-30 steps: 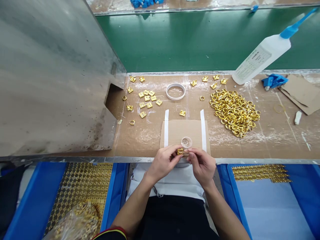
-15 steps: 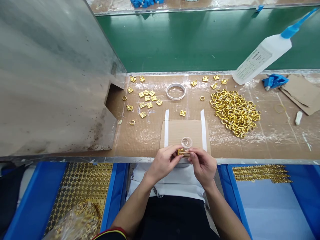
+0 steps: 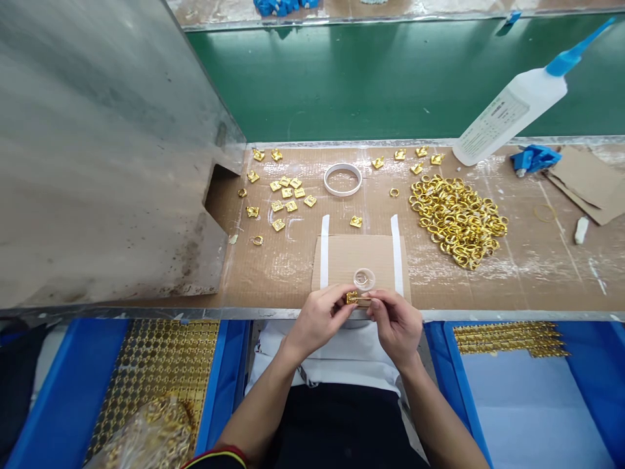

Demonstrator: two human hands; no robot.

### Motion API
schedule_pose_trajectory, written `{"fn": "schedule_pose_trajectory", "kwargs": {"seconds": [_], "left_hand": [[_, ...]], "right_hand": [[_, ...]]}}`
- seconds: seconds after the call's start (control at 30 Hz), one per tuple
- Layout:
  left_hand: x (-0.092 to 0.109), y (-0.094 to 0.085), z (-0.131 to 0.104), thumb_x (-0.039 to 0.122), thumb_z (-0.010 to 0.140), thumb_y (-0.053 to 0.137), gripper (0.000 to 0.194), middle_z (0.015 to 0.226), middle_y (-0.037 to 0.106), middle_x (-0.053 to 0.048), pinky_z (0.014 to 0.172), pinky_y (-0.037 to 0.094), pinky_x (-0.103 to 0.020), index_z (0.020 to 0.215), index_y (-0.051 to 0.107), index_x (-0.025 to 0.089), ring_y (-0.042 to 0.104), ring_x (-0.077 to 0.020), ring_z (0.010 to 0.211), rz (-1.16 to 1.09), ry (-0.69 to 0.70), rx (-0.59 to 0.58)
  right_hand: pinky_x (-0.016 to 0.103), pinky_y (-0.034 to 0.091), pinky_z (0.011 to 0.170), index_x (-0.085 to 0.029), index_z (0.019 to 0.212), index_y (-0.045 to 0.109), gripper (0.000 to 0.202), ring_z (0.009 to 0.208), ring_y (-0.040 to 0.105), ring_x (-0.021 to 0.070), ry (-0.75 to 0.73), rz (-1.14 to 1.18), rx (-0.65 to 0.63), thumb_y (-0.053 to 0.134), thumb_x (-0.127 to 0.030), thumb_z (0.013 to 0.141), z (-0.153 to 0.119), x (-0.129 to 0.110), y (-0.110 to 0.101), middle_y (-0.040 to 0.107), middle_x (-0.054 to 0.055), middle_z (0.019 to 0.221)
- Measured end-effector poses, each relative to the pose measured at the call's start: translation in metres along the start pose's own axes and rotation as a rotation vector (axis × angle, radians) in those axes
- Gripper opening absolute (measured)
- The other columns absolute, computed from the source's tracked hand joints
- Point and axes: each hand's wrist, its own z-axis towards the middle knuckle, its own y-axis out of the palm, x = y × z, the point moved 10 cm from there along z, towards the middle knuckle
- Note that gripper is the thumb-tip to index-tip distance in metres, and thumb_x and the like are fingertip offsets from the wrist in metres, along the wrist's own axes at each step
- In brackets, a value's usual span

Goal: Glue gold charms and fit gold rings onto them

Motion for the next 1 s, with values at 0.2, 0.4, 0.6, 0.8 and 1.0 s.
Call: {"fn": "schedule_pose_trajectory", "kwargs": {"seconds": [0.2,0.4,0.6,0.8,1.0], "left_hand": [[0.002,0.0,0.0,0.022,0.095,0.059,0.023,0.084,0.071,-0.003,0.06,0.051,-0.021,0.115,0.068,0.017,0.058,-0.0107,0.062,0.006,0.022,0.001],[0.0,-0.002,-0.001,0.02,0.093,0.06,0.025,0.082,0.071,-0.003,0.056,0.049,-0.019,0.116,0.069,0.016,0.058,-0.0098,0.06,-0.013,-0.003,0.02],[-0.005,-0.007,-0.002,0.02,0.09,0.061,0.026,0.076,0.067,-0.002,0.051,0.048,-0.016,0.113,0.071,0.015,0.058,-0.009,0.059,-0.128,-0.043,0.07],[-0.008,-0.008,-0.002,0.02,0.088,0.062,0.025,0.078,0.067,-0.002,0.052,0.052,-0.017,0.11,0.072,0.014,0.057,-0.0082,0.058,-0.185,-0.055,0.086],[-0.006,-0.006,0.0,0.018,0.088,0.061,0.027,0.075,0.068,-0.002,0.05,0.051,-0.016,0.112,0.073,0.013,0.057,-0.008,0.056,-0.166,-0.04,0.072]], "right_hand": [[0.021,0.056,0.053,-0.022,0.106,0.068,0.019,0.058,0.064,0.0101,0.0,0.001,-0.009,0.059,-0.009,0.096,-0.001,0.004,-0.001,0.073,0.004,0.093],[0.019,0.053,0.048,-0.022,0.106,0.067,0.02,0.057,0.062,0.0091,0.033,0.106,0.059,0.056,-0.008,0.097,0.002,-0.001,-0.006,0.071,0.002,0.091],[0.019,0.051,0.049,-0.021,0.1,0.068,0.017,0.059,0.061,0.0084,-0.044,-0.038,0.175,0.058,-0.008,0.096,0.017,-0.012,-0.02,0.065,0.002,0.089],[0.024,0.057,0.065,-0.02,0.097,0.069,0.013,0.075,0.066,0.0144,-0.147,-0.294,0.106,0.061,-0.01,0.096,0.031,-0.02,-0.008,0.065,0.003,0.085],[0.025,0.056,0.066,-0.021,0.096,0.069,0.013,0.075,0.065,0.0151,-0.165,-0.333,0.098,0.061,-0.012,0.096,0.03,-0.023,-0.005,0.065,0.003,0.084]]}}
